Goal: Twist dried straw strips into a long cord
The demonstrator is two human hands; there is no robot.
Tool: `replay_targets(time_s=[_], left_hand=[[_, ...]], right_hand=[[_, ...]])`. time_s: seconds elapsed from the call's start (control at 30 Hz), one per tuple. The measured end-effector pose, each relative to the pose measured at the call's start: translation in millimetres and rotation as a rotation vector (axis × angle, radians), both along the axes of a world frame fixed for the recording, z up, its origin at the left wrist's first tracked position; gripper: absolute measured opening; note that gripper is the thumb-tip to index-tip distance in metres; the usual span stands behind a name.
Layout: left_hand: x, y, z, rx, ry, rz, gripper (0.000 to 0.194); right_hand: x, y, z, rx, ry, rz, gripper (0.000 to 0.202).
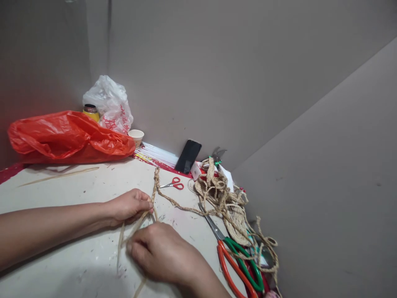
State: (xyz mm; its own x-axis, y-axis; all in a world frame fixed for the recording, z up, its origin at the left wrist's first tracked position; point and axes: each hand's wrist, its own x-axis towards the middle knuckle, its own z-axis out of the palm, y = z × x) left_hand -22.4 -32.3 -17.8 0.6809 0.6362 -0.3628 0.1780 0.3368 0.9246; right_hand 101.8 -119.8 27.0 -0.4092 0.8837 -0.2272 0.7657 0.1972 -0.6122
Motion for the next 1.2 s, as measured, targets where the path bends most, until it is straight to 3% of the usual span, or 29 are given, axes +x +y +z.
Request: replay_targets(time_s=[0.07,0.17,0.2,0.37,0.47,0.6,0.77,1.0,1.2], left_hand=[[-1,1,1.2,0.011,-0.017,-0.007,0.015],[-3,3,4.9,0.014,-0.021,-0.018,0.017],[-4,3,6.0,0.013,-0.026,-0.023,0.017],[-3,1,6.7,0.042,-0.234,-0.138,0.030],[-3,3,6.3,0.059,-0.215,-0.119,0.028],[-5,9,6.0,0.045,-0.095,-0.123,0.021],[-6,16,2.6,0.143,-0.134,-0.205,0.018],[-8,16,9.0,0.068,-0.051,-0.197,0.019],[-10,19,3.0,0.040,-0.049,-0.182,0.023]], right_hand=[[11,3,8.1,-0.091,0.160,-0.065,0.034],[26,18,4.3,0.091,0.291,-0.471,0.040],[28,24,-1.0,0.111,0.325,-0.538,0.039],[19,37,-31.0,-0.318,0.632,-0.450,0.044],[19,37,-35.1,-0.450,0.737,-0.454,0.042],[29,40,-31.4,-0.443,0.709,-0.442,0.040],[32,43,-34.3,-0.426,0.672,-0.399,0.041],[37,43,-30.2,-0.454,0.716,-0.423,0.040],[54,43,-26.6,-0.319,0.544,-0.433,0.037]])
